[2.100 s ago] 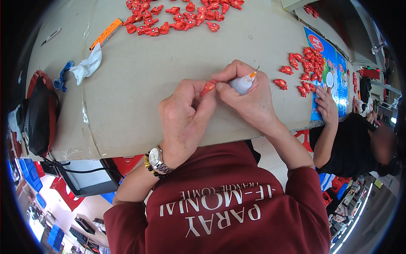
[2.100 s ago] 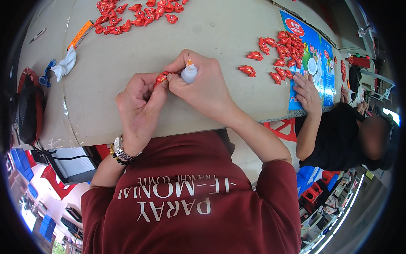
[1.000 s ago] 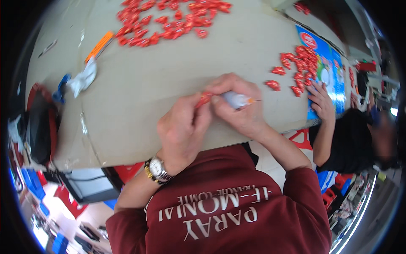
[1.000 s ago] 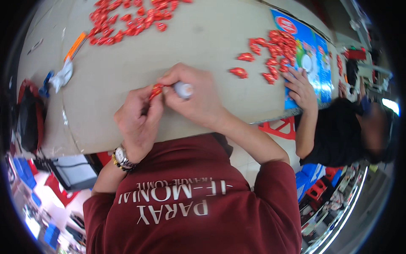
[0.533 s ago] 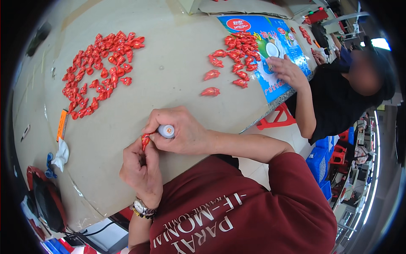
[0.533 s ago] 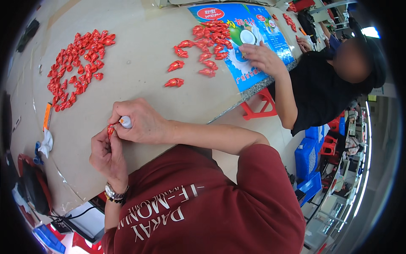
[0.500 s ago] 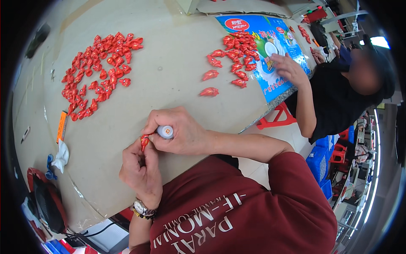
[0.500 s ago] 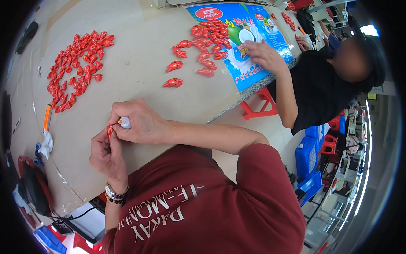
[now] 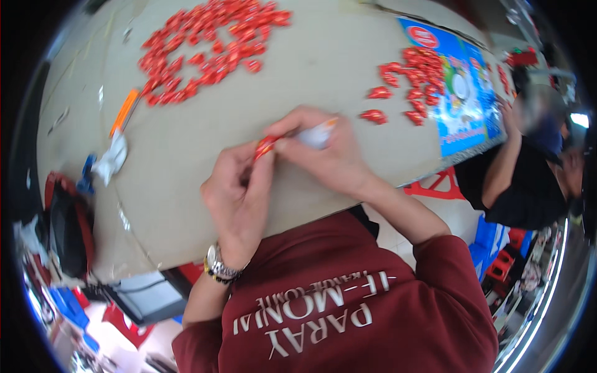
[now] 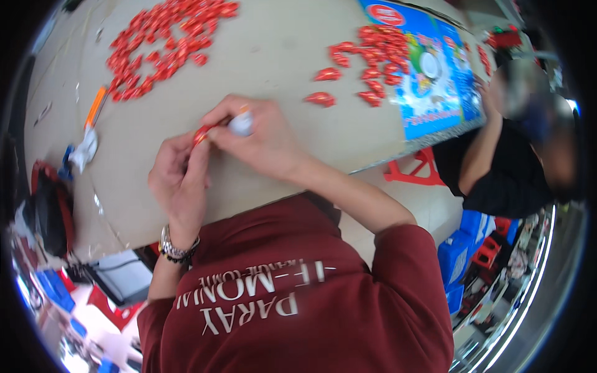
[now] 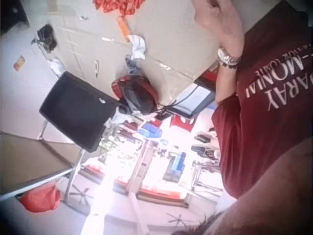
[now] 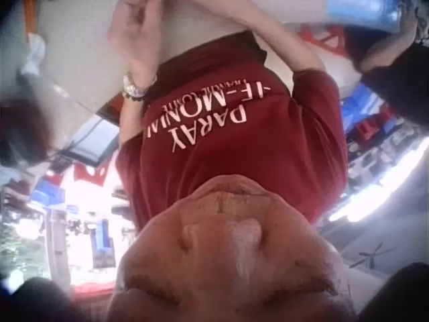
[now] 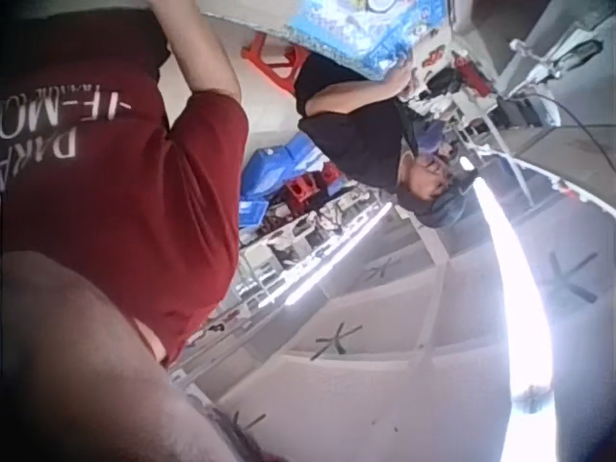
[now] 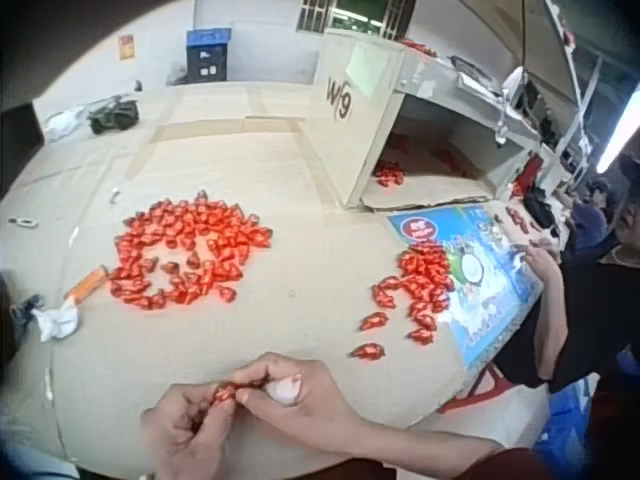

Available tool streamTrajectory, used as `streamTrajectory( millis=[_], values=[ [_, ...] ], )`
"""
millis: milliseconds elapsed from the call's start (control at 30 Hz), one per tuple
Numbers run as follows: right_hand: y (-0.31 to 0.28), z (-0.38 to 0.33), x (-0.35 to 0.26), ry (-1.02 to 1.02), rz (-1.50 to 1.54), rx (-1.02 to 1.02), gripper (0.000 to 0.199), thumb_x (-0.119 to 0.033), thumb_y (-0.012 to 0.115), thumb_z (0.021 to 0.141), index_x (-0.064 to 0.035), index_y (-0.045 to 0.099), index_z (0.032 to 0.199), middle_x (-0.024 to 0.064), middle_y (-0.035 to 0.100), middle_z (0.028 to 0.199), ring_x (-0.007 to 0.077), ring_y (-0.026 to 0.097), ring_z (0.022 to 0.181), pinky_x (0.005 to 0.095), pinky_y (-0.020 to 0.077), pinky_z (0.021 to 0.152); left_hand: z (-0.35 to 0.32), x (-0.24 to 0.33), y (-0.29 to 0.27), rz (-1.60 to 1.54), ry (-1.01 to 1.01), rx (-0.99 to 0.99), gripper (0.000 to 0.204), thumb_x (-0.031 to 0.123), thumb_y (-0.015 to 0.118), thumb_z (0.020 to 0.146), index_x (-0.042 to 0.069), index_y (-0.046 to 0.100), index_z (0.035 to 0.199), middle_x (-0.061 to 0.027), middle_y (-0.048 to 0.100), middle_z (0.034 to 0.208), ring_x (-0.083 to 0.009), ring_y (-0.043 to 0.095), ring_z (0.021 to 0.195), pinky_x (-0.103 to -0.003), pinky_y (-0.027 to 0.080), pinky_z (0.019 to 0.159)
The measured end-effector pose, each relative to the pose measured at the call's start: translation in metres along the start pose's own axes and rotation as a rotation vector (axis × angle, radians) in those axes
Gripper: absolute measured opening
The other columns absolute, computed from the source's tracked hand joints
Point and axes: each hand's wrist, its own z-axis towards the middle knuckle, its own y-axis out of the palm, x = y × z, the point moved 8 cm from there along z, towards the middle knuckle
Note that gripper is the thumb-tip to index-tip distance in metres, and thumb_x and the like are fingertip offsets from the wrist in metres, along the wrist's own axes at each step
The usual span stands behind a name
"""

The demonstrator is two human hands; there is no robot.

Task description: The person repeatedly picks up small red candies, applies a white substance from a squeeze bottle into each one, and places the filled candies into a cardboard box. The process is continuous and repetitive throughout the clip.

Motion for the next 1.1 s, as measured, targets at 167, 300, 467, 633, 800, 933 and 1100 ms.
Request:
streamTrajectory(
  millis=[167, 300, 467, 633, 800, 933, 1100],
  values=[
    [0.001, 0.005, 0.005, 0.057, 0.104, -0.059, 0.020, 0.000, 0.063, 0.083, 0.0033, 0.064, 0.103, 0.0069, 0.066, 0.087, 0.0096, 0.059, 0.074, 0.0233, 0.0493, 0.068, 0.003, -0.003, -0.003, -0.233, -0.126, -0.096, 0.014, 0.008, 0.058, 0.091, -0.004, 0.059, 0.098, -0.0014, 0.059, 0.070, -0.0022, 0.044, 0.045, -0.017, 0.029, 0.039],
    [0.001, 0.004, 0.003, 0.052, 0.095, -0.032, 0.018, 0.000, 0.063, 0.083, 0.0030, 0.066, 0.100, 0.0053, 0.066, 0.083, 0.0073, 0.058, 0.070, 0.0206, 0.0490, 0.063, 0.005, -0.008, -0.002, -0.300, -0.169, -0.129, 0.016, 0.010, 0.058, 0.092, -0.004, 0.059, 0.098, -0.0029, 0.060, 0.075, -0.0020, 0.043, 0.044, -0.017, 0.027, 0.037],
    [0.001, 0.004, 0.002, 0.069, 0.052, 0.000, 0.016, 0.000, 0.063, 0.083, 0.0033, 0.066, 0.099, 0.0058, 0.066, 0.083, 0.0072, 0.059, 0.070, 0.0210, 0.0497, 0.064, 0.008, -0.013, 0.001, -0.423, -0.229, -0.170, 0.017, 0.012, 0.058, 0.092, -0.004, 0.060, 0.099, -0.0048, 0.062, 0.078, -0.0023, 0.042, 0.043, -0.017, 0.027, 0.034],
    [0.001, 0.003, 0.003, 0.077, 0.038, 0.005, 0.015, 0.000, 0.063, 0.084, 0.0032, 0.065, 0.098, 0.0062, 0.066, 0.084, 0.0074, 0.059, 0.071, 0.0213, 0.0503, 0.065, 0.008, -0.013, 0.002, -0.473, -0.257, -0.176, 0.018, 0.013, 0.059, 0.091, -0.003, 0.060, 0.098, -0.0055, 0.062, 0.078, -0.0024, 0.042, 0.043, -0.017, 0.027, 0.034],
    [0.000, 0.005, 0.003, 0.083, 0.055, 0.012, 0.014, -0.001, 0.063, 0.084, 0.0027, 0.066, 0.097, 0.0062, 0.066, 0.084, 0.0076, 0.059, 0.072, 0.0221, 0.0504, 0.066, 0.009, -0.013, 0.005, -0.447, -0.265, -0.175, 0.018, 0.014, 0.059, 0.091, -0.001, 0.060, 0.101, -0.0034, 0.062, 0.076, -0.0021, 0.042, 0.045, -0.017, 0.028, 0.037],
    [-0.009, -0.001, -0.007, 0.103, -0.002, 0.034, 0.014, -0.002, 0.064, 0.083, 0.0021, 0.066, 0.097, 0.0054, 0.066, 0.085, 0.0073, 0.059, 0.073, 0.0225, 0.0489, 0.067, 0.011, -0.002, 0.000, -0.294, -0.188, -0.233, 0.026, 0.015, 0.062, 0.090, 0.000, 0.059, 0.111, -0.0002, 0.059, 0.070, -0.0016, 0.042, 0.047, -0.018, 0.030, 0.042],
    [-0.051, -0.009, -0.026, 0.081, -0.214, 0.171, 0.009, 0.000, 0.061, 0.083, 0.0013, 0.066, 0.090, 0.0035, 0.067, 0.082, 0.0076, 0.059, 0.074, 0.0236, 0.0480, 0.070, 0.030, 0.011, -0.030, 0.164, 0.051, -0.207, 0.029, 0.012, 0.069, 0.084, -0.001, 0.061, 0.109, -0.0007, 0.058, 0.065, -0.0031, 0.043, 0.048, -0.020, 0.035, 0.046]
  ],
)
